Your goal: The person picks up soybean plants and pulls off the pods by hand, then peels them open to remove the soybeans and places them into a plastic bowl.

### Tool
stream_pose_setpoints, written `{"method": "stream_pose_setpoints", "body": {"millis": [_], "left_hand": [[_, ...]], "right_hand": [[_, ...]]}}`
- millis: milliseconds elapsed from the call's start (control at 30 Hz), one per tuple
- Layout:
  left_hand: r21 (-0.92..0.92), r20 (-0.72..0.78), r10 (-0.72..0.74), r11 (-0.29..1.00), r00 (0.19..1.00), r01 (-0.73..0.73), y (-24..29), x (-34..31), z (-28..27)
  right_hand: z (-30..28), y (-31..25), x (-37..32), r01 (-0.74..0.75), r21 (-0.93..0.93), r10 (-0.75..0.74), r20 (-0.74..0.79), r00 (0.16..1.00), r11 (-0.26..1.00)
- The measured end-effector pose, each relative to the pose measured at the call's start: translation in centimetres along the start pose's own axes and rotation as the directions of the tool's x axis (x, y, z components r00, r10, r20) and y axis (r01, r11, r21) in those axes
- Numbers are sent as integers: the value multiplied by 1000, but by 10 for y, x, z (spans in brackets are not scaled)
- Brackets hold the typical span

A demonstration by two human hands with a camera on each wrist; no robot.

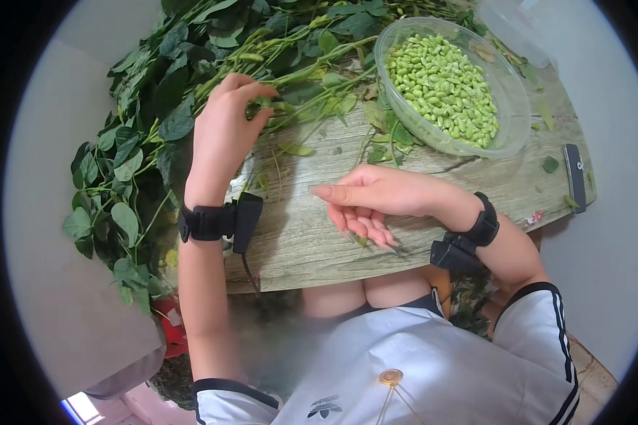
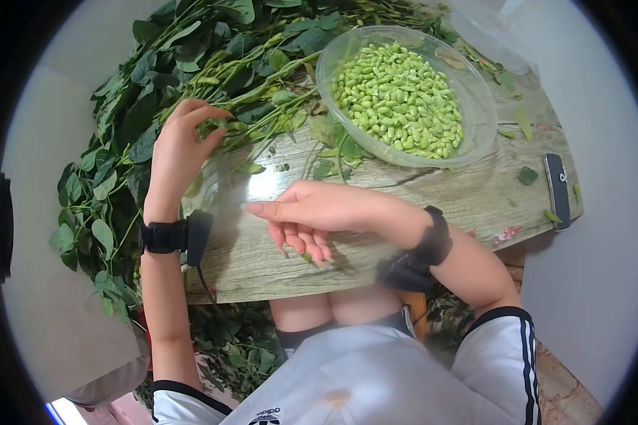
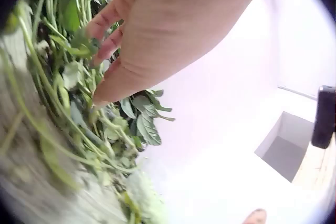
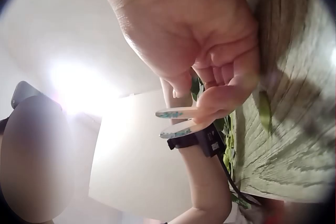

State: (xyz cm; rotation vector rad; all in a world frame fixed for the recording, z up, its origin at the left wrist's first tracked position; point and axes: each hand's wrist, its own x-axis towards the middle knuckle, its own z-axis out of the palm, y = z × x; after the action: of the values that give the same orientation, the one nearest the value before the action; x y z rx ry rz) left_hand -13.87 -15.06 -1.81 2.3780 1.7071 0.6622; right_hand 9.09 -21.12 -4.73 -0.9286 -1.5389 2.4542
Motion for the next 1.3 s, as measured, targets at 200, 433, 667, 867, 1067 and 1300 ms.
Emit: {"method": "stream_pose_setpoints", "body": {"millis": [200,433,667,867,1067,1300], "left_hand": [[29,-87,41,999,995,-38,-16,3,25],[-19,-132,93,995,987,-96,-31,-1,32],[-163,-168,160,969,973,-187,-46,-4,28],[-179,-191,125,971,974,-159,-45,-4,27],[-87,-181,77,992,980,-94,-53,-1,28],[-101,-171,30,994,985,-48,-50,-2,28]], "right_hand": [[0,-5,-2,5,-17,-6,-55,998,1000],[5,-37,15,273,-370,-419,-408,811,888],[-19,-39,90,-112,-961,-873,-276,403,252],[-26,-49,104,-237,-931,-762,-363,537,276],[-16,-43,106,-230,-973,-874,-129,469,20],[-11,-36,93,-219,-974,-866,-152,476,51]]}}
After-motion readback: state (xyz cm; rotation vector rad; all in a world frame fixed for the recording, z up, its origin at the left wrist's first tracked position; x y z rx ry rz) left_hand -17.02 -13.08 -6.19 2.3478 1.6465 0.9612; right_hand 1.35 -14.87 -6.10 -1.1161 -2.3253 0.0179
